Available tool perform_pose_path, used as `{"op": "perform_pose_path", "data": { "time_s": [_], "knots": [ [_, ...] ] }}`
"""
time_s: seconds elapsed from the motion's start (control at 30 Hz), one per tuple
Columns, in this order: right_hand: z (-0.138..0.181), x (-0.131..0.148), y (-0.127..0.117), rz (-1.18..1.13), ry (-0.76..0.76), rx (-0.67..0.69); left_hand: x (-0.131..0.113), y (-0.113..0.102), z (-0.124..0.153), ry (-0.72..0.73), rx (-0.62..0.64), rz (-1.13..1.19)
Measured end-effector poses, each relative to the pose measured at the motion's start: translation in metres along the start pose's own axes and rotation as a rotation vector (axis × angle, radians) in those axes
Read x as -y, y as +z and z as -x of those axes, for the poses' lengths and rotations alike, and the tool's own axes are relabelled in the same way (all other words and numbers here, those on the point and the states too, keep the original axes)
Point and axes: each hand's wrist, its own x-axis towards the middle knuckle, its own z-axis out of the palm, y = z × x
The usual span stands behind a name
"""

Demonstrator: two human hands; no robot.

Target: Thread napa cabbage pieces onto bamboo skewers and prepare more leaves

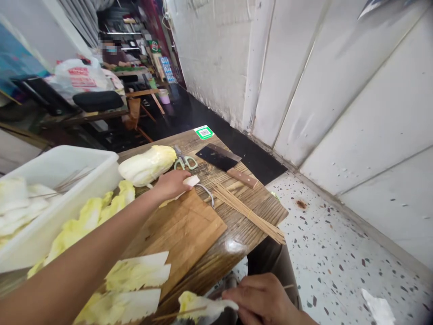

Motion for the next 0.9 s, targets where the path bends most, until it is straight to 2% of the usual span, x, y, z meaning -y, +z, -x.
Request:
{"op": "perform_pose_path", "data": {
  "time_s": [0.1, 0.17, 0.23, 0.3, 0.33, 0.4, 0.43, 0.5, 0.57, 0.7, 0.9],
  "knots": [
    [-0.006, 0.0, 0.0, -0.019, -0.004, -0.003, -0.006, -0.01, 0.003, 0.014, -0.01, -0.025],
    [-0.008, 0.005, -0.002, -0.031, -0.006, -0.012, -0.012, -0.028, 0.022, 0.028, -0.074, -0.051],
    [-0.009, 0.012, -0.005, -0.014, 0.023, -0.021, -0.016, -0.046, 0.058, 0.033, -0.169, -0.084],
    [-0.008, 0.021, -0.009, 0.058, 0.062, -0.051, -0.016, -0.057, 0.107, 0.04, -0.259, -0.115],
    [-0.008, 0.026, -0.011, 0.116, 0.068, -0.077, -0.013, -0.057, 0.135, 0.079, -0.395, -0.144],
    [-0.007, 0.038, -0.014, 0.239, 0.042, -0.127, -0.007, -0.047, 0.193, 0.111, -0.656, -0.088],
    [-0.007, 0.044, -0.014, 0.288, 0.021, -0.14, -0.004, -0.038, 0.22, 0.173, -0.678, -0.072],
    [-0.007, 0.056, -0.014, 0.344, -0.029, -0.125, -0.003, -0.016, 0.268, 0.304, -0.645, -0.06],
    [-0.006, 0.067, -0.013, 0.364, -0.075, -0.074, -0.006, 0.006, 0.303, 0.326, -0.632, -0.058],
    [0.0, 0.083, -0.008, 0.37, -0.135, 0.053, -0.022, 0.034, 0.336, 0.19, -0.711, 0.014],
    [0.013, 0.094, -0.005, 0.416, -0.167, 0.147, -0.032, 0.048, 0.35, 0.013, -0.79, 0.123]
  ]
}}
